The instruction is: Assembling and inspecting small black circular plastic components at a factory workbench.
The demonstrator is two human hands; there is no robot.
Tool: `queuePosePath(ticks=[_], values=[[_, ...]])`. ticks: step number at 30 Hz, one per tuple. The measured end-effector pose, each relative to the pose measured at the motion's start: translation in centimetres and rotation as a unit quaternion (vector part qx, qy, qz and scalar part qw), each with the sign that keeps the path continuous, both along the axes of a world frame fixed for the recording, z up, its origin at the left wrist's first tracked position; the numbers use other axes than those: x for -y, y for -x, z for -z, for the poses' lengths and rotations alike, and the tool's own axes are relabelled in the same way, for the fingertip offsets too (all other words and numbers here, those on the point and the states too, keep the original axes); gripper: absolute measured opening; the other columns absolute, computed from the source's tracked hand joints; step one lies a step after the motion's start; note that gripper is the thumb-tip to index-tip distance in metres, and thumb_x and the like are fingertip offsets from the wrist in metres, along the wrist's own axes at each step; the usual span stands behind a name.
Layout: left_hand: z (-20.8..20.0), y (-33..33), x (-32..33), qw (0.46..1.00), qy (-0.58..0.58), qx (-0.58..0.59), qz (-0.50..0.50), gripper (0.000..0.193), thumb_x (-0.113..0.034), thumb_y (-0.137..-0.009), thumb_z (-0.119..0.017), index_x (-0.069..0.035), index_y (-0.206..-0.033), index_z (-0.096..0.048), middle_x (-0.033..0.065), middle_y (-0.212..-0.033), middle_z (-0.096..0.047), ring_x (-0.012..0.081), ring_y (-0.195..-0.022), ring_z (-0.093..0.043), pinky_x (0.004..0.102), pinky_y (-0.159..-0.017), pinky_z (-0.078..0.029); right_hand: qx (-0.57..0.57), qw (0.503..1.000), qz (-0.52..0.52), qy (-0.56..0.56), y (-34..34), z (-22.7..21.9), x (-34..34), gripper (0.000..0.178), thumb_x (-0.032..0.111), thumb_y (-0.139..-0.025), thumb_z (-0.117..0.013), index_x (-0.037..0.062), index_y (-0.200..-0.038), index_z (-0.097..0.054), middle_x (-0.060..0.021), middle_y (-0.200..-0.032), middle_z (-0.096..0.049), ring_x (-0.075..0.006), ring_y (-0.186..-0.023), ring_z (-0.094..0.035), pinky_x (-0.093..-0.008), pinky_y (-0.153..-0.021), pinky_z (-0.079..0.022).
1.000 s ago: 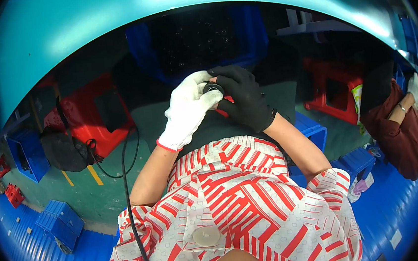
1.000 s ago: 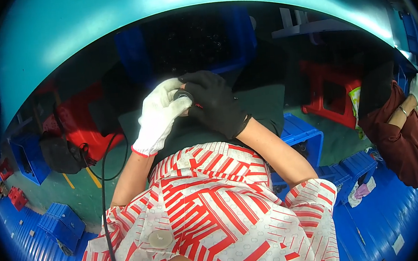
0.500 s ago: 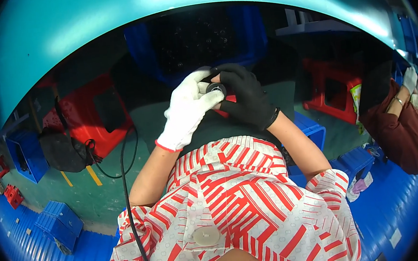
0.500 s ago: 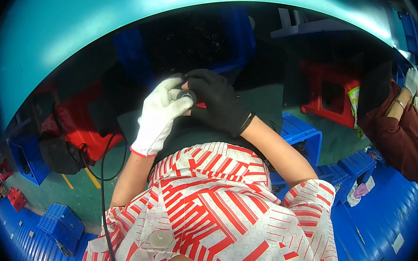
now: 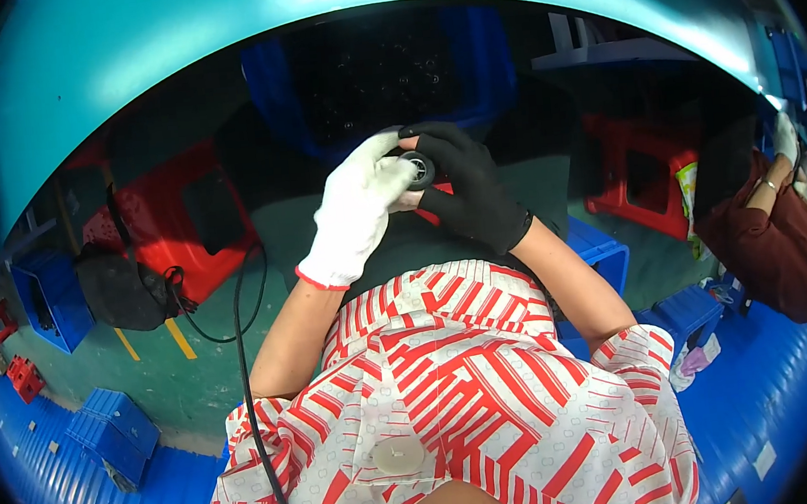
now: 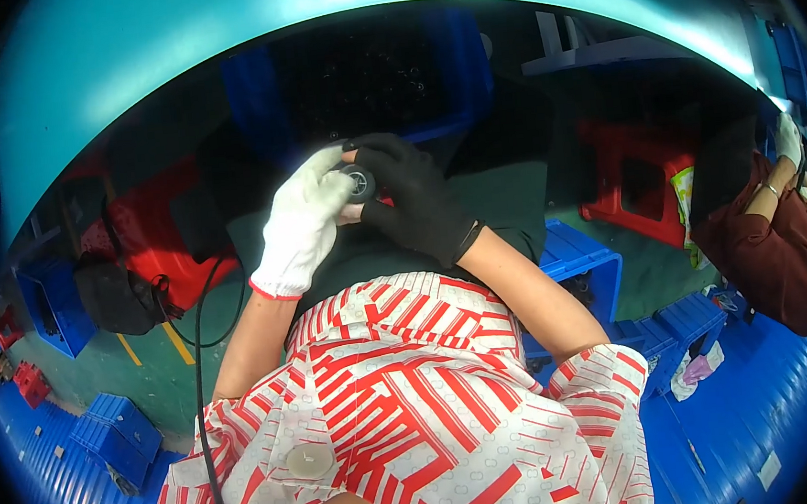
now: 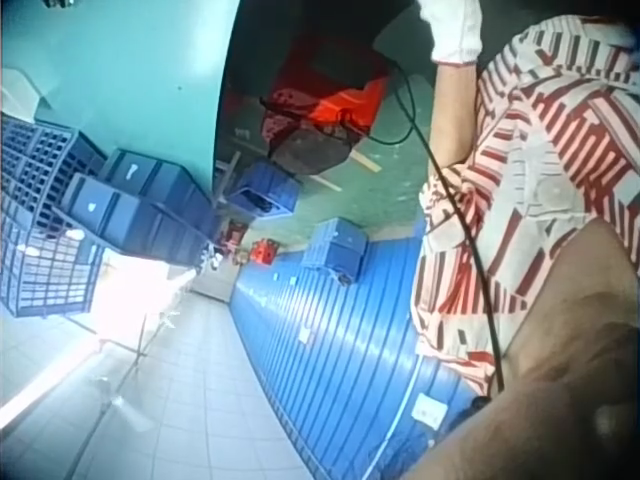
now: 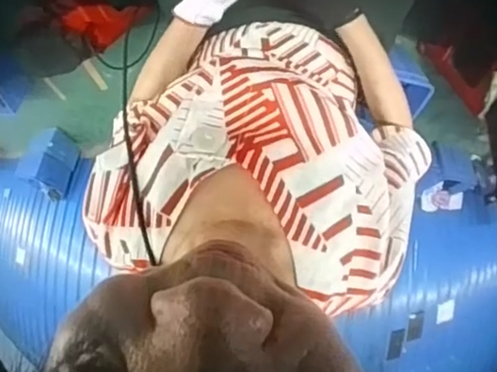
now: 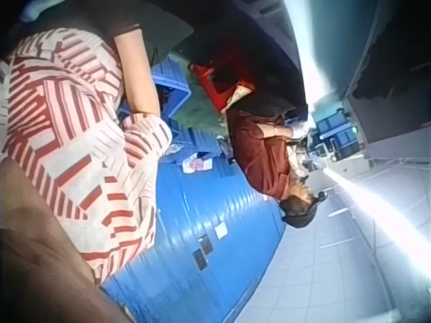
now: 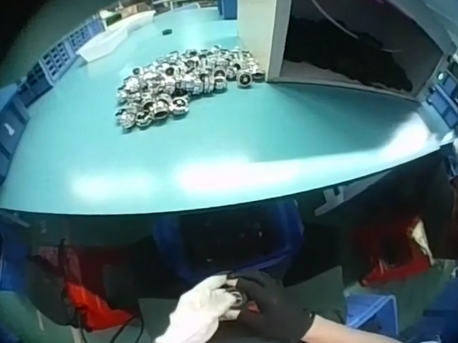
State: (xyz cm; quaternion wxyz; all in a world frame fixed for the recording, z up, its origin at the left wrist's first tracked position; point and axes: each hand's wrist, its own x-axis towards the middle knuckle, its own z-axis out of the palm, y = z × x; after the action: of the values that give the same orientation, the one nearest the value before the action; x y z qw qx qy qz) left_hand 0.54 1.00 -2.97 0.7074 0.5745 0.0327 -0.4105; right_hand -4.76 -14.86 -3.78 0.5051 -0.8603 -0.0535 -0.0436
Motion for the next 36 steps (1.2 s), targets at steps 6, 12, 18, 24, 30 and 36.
queuePosePath(ticks=[6, 12, 18, 24, 30, 36], values=[[0.4, 0.3, -0.5, 0.991, 0.090, -0.064, -0.079, 0.046, -0.007, -0.092, -0.053, 0.012, -0.130, -0.038, 0.0191, -0.102, -0.059, 0.0213, -0.086, -0.065, 0.0303, -0.077, -0.057, -0.018, 0.999, 0.011, -0.036, 0.3, 0.1, 0.6, 0.046, 0.016, -0.071, -0.075, 0.0048, -0.114, -0.060, -0.0133, -0.111, -0.058, -0.0284, -0.093, -0.061, -0.0334, -0.076, -0.049], [-0.1, -0.1, -0.4, 0.986, 0.123, -0.085, -0.079, 0.043, -0.004, -0.092, -0.051, 0.011, -0.131, -0.039, 0.0183, -0.100, -0.061, 0.0214, -0.081, -0.067, 0.0285, -0.074, -0.057, -0.033, 0.998, 0.004, -0.056, 0.3, 0.0, 0.9, 0.047, 0.014, -0.072, -0.075, 0.0050, -0.115, -0.059, -0.0132, -0.108, -0.059, -0.0271, -0.092, -0.061, -0.0326, -0.078, -0.049], [-0.9, 0.0, -0.9, 0.990, -0.041, 0.122, -0.050, 0.043, -0.004, -0.091, -0.053, 0.006, -0.131, -0.041, 0.0190, -0.109, -0.061, 0.0221, -0.100, -0.063, 0.0329, -0.090, -0.050, -0.141, 0.962, 0.052, -0.228, 0.7, -1.1, 0.4, 0.044, 0.015, -0.079, -0.071, 0.0033, -0.120, -0.058, -0.0110, -0.108, -0.062, -0.0194, -0.095, -0.061, -0.0297, -0.083, -0.046], [-0.7, 0.7, -1.2, 0.950, -0.063, 0.307, 0.019, 0.054, 0.002, -0.079, -0.066, -0.001, -0.130, -0.048, 0.0157, -0.126, -0.053, 0.0259, -0.111, -0.057, 0.0332, -0.096, -0.045, -0.320, 0.828, 0.088, -0.452, 0.9, -0.7, 0.7, 0.041, 0.035, -0.092, -0.057, 0.0040, -0.120, -0.058, -0.0074, -0.102, -0.063, -0.0148, -0.094, -0.058, -0.0271, -0.083, -0.045], [-2.0, 0.8, -0.8, 0.996, -0.032, 0.086, -0.012, 0.054, 0.001, -0.079, -0.067, 0.004, -0.129, -0.046, 0.0168, -0.122, -0.056, 0.0233, -0.110, -0.058, 0.0338, -0.097, -0.045, -0.410, 0.686, 0.080, -0.595, 0.9, -1.5, 0.2, 0.039, 0.043, -0.092, -0.055, 0.0077, -0.105, -0.063, -0.0066, -0.093, -0.064, -0.0158, -0.083, -0.058, -0.0256, -0.070, -0.047], [-1.3, 1.0, -0.9, 0.994, -0.011, 0.105, -0.015, 0.058, 0.000, -0.079, -0.069, 0.006, -0.130, -0.044, 0.0180, -0.123, -0.056, 0.0242, -0.111, -0.058, 0.0344, -0.098, -0.045, -0.427, 0.692, 0.095, -0.575, 1.0, -0.7, 0.1, 0.040, 0.044, -0.092, -0.055, 0.0070, -0.102, -0.063, -0.0077, -0.091, -0.064, -0.0155, -0.081, -0.059, -0.0249, -0.067, -0.047]])
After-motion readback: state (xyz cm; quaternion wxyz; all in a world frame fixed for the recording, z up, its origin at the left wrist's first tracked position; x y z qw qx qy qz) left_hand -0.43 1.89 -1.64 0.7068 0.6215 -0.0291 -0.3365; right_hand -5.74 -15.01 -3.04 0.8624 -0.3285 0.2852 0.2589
